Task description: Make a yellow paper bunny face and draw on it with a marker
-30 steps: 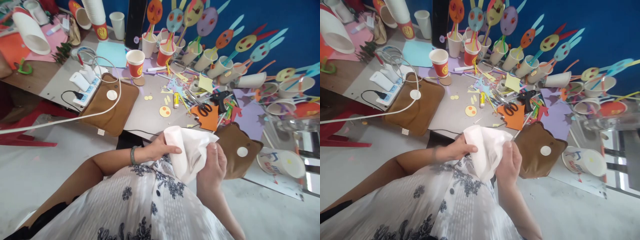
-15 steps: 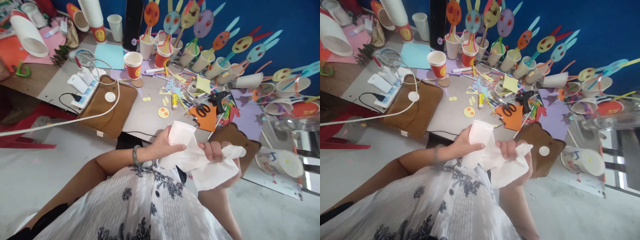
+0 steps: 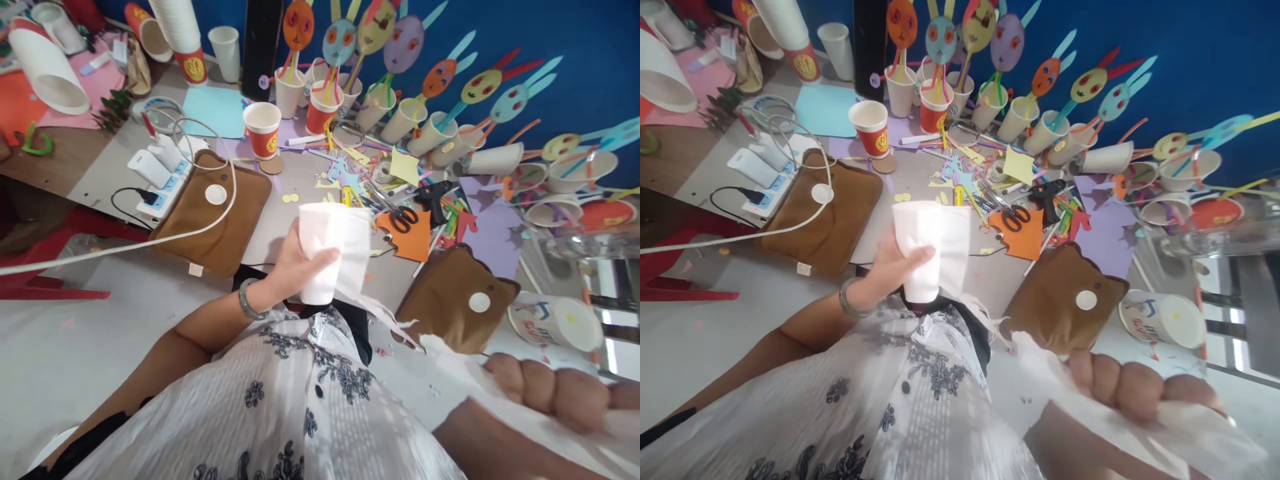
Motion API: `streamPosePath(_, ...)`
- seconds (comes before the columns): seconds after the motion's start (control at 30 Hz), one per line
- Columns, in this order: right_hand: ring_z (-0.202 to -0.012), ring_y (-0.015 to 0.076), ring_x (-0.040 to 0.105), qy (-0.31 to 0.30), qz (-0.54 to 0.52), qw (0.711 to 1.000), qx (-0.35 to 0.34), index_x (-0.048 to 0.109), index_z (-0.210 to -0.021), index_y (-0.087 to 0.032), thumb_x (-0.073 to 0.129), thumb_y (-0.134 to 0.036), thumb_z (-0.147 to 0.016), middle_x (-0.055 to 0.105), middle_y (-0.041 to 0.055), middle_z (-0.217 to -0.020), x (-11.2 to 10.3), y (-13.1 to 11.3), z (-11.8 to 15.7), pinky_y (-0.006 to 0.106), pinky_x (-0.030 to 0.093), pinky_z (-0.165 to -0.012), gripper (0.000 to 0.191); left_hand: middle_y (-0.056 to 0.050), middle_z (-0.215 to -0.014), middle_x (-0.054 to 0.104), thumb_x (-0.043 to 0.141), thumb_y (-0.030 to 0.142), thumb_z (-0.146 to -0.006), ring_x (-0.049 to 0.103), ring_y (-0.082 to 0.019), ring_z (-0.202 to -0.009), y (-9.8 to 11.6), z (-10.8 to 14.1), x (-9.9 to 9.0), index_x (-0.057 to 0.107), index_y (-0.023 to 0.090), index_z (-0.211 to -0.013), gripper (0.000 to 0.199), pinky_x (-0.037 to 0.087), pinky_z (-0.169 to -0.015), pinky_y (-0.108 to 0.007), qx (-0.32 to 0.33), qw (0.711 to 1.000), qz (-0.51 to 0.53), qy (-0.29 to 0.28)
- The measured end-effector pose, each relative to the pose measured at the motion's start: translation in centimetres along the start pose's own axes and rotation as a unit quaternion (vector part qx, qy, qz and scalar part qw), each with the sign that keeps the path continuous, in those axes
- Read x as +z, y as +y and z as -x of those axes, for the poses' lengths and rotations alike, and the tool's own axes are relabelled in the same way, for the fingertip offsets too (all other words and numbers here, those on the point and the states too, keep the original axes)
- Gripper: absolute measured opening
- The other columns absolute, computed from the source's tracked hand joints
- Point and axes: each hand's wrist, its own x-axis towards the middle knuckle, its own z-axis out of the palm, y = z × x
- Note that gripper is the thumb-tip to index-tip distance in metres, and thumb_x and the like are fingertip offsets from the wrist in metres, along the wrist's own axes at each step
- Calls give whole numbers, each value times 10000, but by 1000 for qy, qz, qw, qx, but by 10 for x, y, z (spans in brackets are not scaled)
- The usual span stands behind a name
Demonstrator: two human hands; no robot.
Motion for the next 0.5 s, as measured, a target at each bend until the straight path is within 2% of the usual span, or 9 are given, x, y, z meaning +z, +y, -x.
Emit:
streamPosePath(0.07,-416,129,191,-19,-69,997,28,608,-802,-342,781,-618,-741,269,-67,-538,0,5,-5,322,202,-421,331,-119,-1213,681,884,534,-711,680,-259,-1091,5,-1,-1,503,192,-1261,752,602,-912,-413,-7,997,29,-70)
streamPosePath(0.1,-427,124,288,-41,-71,995,55,613,-826,-318,791,-512,-768,425,-52,-603,4,11,-8,313,253,-419,270,-112,-1211,685,891,549,-700,679,-257,-1092,7,0,1,508,197,-1262,766,603,-908,-405,-14,994,45,-97)
streamPosePath(0.13,-449,119,372,-71,-46,993,85,631,-888,-305,786,-477,-785,560,-28,-716,10,17,-10,301,293,-421,253,-109,-1212,686,892,567,-691,677,-256,-1094,8,1,3,513,201,-1262,777,601,-904,-399,-23,992,61,-110)
streamPosePath(0.17,-486,120,450,-101,-14,989,104,650,-997,-301,787,-483,-792,653,4,-857,17,24,-11,293,332,-429,307,-109,-1216,685,892,584,-686,674,-258,-1099,7,1,6,515,202,-1262,787,599,-903,-395,-33,990,75,-112)
streamPosePath(0.23,-637,166,611,-187,75,974,108,627,-1229,-288,820,-556,-759,721,79,-1095,30,38,-11,301,445,-494,575,-114,-1217,681,901,596,-665,670,-259,-1091,4,1,9,520,198,-1260,811,595,-889,-390,-56,988,95,-105)
streamPosePath(0.3,-855,253,706,-302,183,930,99,626,-1275,-246,858,-595,-706,743,114,-1147,42,48,-9,341,552,-648,707,-118,-1208,678,922,578,-640,670,-256,-1066,-1,0,10,522,190,-1262,834,594,-865,-381,-83,985,109,-108)
streamPosePath(0.37,-951,300,723,-411,272,863,110,685,-1167,-223,813,-615,-759,772,95,-1070,52,53,-7,375,583,-757,580,-120,-1203,673,933,553,-634,670,-253,-1050,-5,-1,7,520,188,-1271,843,591,-849,-377,-105,982,111,-115)
streamPosePath(0.43,-899,283,729,-477,312,811,128,720,-1085,-221,667,-619,-898,783,57,-982,58,51,-7,372,584,-757,443,-121,-1221,664,927,530,-653,662,-261,-1079,-7,-2,2,516,192,-1284,826,585,-874,-389,-102,984,95,-115)
streamPosePath(0.5,-798,239,713,-501,323,793,128,731,-1016,-217,529,-589,-997,767,30,-878,57,45,-10,337,570,-709,424,-121,-1253,649,905,509,-691,642,-274,-1135,-7,-3,-4,514,198,-1287,778,568,-935,-419,-73,990,63,-104)
